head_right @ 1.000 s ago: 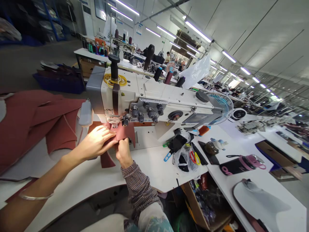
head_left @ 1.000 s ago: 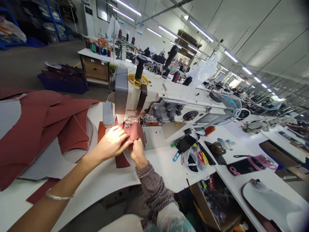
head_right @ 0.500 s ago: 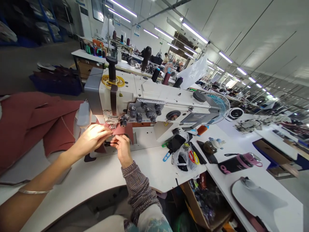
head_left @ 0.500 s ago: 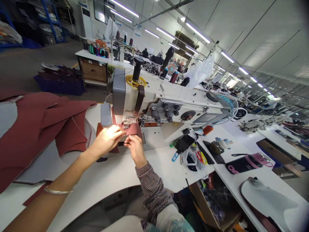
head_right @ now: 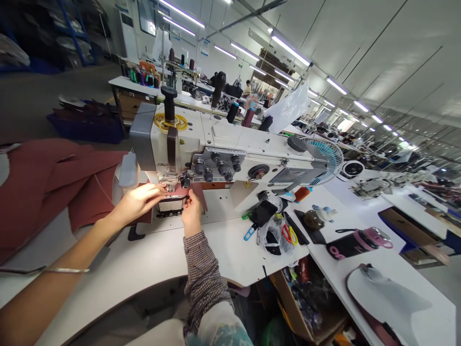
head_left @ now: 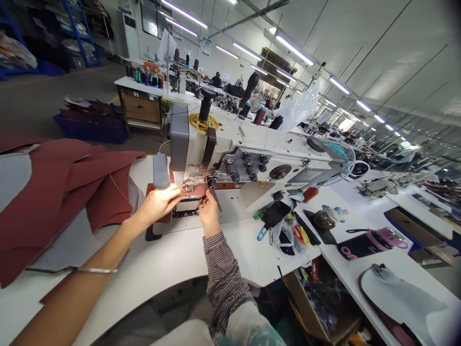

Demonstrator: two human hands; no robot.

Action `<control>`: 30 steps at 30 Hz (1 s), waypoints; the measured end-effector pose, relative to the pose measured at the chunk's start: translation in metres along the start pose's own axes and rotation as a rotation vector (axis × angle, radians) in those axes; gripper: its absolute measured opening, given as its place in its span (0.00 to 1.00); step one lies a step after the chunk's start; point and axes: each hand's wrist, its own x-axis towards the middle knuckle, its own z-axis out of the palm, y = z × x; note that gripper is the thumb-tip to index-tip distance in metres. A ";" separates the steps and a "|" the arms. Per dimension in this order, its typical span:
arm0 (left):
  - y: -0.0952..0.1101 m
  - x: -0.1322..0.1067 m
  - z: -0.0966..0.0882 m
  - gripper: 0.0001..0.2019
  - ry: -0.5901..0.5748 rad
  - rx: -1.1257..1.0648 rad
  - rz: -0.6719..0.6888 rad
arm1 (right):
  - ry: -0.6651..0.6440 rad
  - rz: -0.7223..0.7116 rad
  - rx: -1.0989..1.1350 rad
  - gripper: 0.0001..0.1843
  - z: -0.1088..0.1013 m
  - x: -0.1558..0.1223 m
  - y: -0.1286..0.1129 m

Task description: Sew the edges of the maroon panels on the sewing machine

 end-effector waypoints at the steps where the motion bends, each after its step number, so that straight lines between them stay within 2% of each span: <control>1: -0.002 0.001 0.000 0.17 -0.004 -0.025 -0.013 | -0.009 0.033 0.039 0.13 0.000 -0.001 -0.001; 5: -0.011 0.006 0.002 0.19 -0.017 -0.080 -0.058 | 0.005 0.137 0.206 0.13 0.003 -0.005 -0.004; 11: -0.023 0.015 0.002 0.23 -0.014 -0.072 -0.073 | 0.019 0.115 0.237 0.13 0.006 -0.014 -0.006; 16: -0.023 0.018 0.001 0.23 0.003 -0.091 -0.088 | 0.047 0.124 0.274 0.11 0.004 -0.018 -0.003; 21: -0.026 0.017 0.005 0.21 0.037 -0.152 -0.078 | 0.011 0.092 0.233 0.08 -0.001 -0.012 0.002; 26: -0.029 0.015 0.012 0.19 0.050 -0.173 -0.100 | 0.011 0.039 0.147 0.10 -0.009 -0.005 0.009; 30: -0.018 0.011 0.015 0.17 0.114 -0.206 -0.150 | -0.038 -0.040 0.056 0.13 -0.008 -0.002 0.011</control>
